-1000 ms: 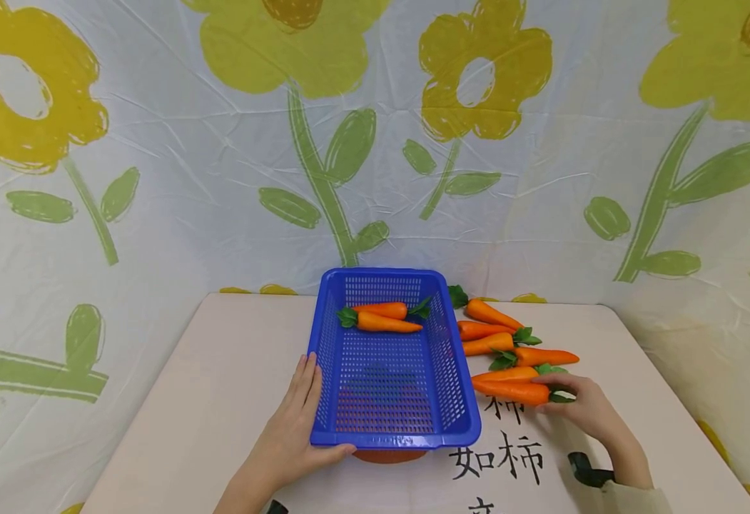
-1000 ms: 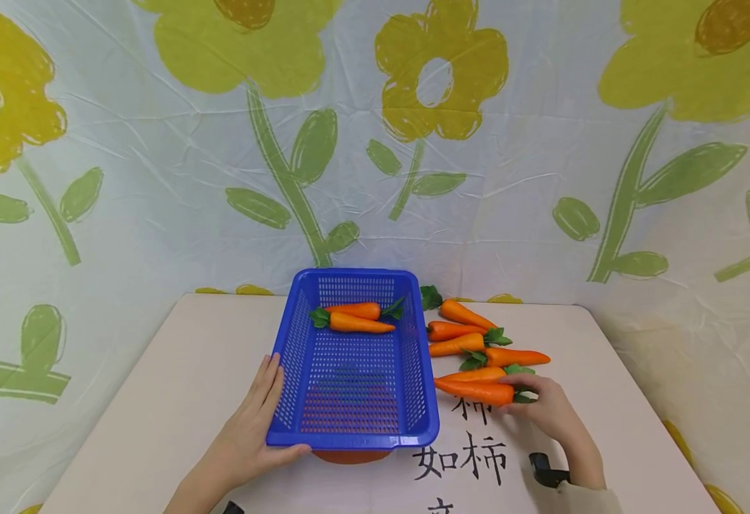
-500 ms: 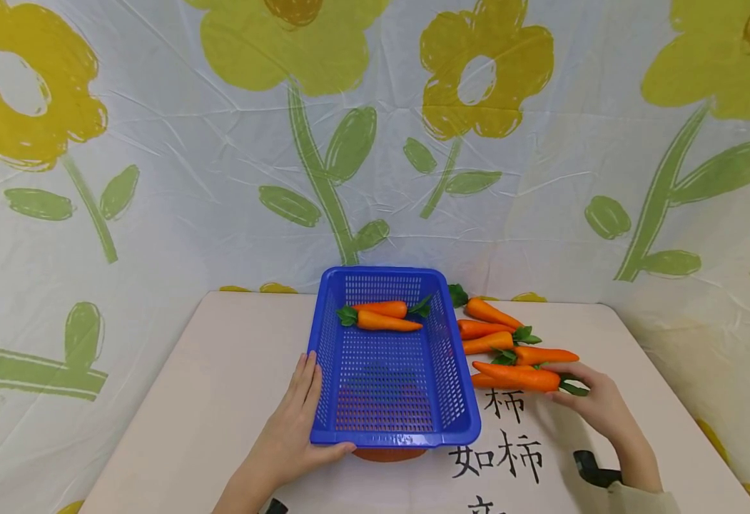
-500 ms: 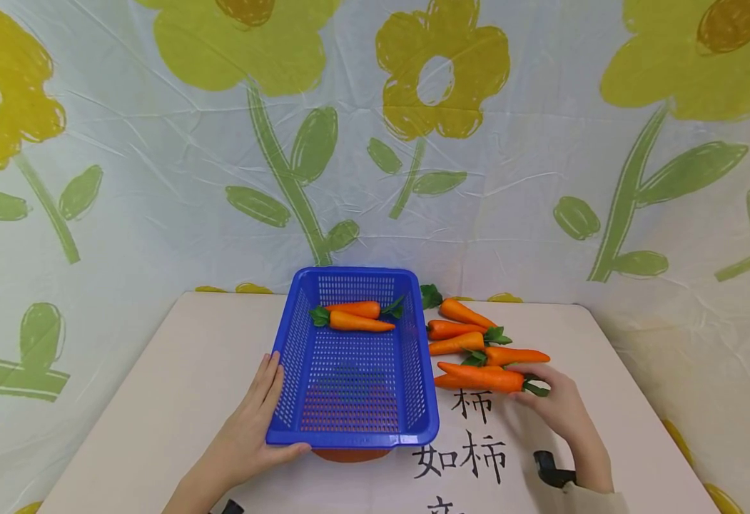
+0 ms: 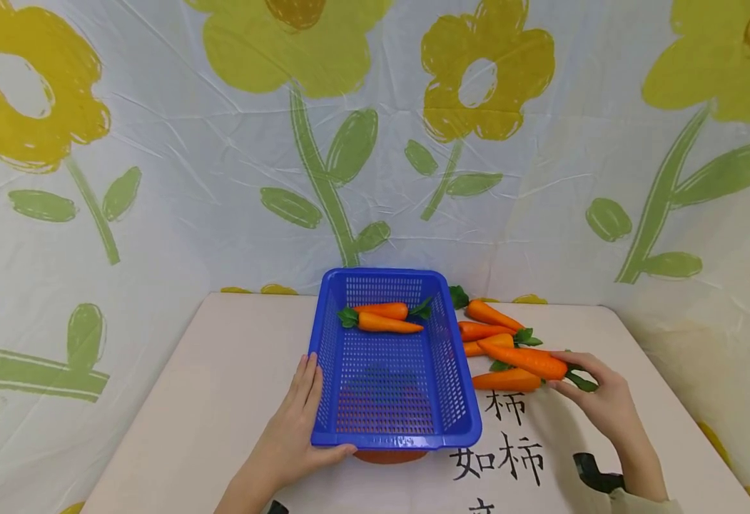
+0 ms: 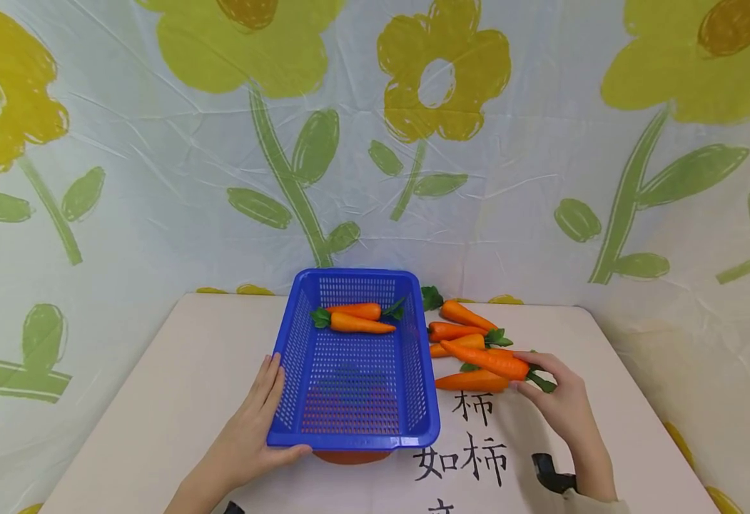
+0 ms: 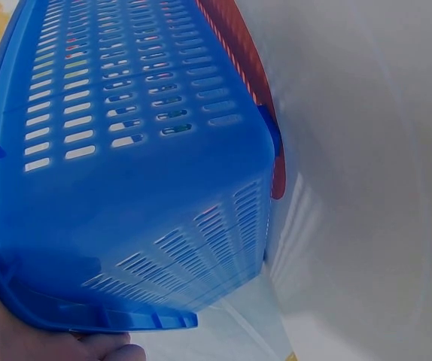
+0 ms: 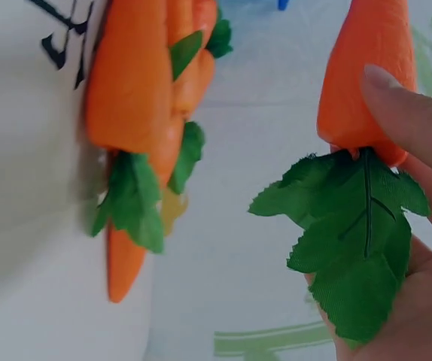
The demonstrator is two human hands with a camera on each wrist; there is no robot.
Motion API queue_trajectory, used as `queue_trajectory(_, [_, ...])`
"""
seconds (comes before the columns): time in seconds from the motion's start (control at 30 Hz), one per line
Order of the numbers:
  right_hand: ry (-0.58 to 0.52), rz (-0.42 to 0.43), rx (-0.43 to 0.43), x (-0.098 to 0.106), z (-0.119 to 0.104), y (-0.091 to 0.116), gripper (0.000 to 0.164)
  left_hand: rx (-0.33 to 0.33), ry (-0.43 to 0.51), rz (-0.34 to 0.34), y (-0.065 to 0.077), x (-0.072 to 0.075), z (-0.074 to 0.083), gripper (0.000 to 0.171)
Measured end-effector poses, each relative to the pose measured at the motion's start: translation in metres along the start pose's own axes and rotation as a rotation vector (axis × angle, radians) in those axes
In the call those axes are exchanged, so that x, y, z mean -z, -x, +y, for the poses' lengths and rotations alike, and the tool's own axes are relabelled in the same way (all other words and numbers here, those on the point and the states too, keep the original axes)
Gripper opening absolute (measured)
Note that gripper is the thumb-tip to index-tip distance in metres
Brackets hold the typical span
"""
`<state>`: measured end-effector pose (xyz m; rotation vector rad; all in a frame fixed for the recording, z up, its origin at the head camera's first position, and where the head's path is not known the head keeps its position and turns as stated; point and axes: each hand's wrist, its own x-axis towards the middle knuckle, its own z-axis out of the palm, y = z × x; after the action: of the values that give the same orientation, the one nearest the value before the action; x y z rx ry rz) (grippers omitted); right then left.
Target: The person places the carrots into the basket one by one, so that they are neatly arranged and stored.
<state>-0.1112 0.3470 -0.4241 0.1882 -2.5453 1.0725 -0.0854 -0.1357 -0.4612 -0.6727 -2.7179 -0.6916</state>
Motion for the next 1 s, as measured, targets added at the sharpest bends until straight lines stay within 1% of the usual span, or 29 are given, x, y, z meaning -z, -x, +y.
queue_trajectory(0.17, [-0.007,0.04,0.026,0.001,-0.01,-0.001,0.049,0.004,0.0,-0.008,0.0,0.001,0.0,0.128])
queue_trajectory(0.3, [-0.014,0.056,0.049,0.003,-0.018,-0.004,0.051,0.003,-0.004,-0.007,-0.001,0.002,0.0,0.129])
queue_trajectory(0.67, [0.012,0.058,0.067,0.006,-0.048,-0.024,0.046,0.004,-0.007,-0.008,-0.001,0.001,0.0,0.128])
queue_trajectory(0.83, [0.018,0.065,0.052,0.005,-0.063,-0.033,0.048,0.001,-0.009,-0.004,-0.001,0.002,0.0,0.128])
queue_trajectory(1.0, [0.018,0.054,-0.007,0.001,-0.079,-0.043,0.046,0.004,-0.008,-0.008,0.0,0.001,0.001,0.127])
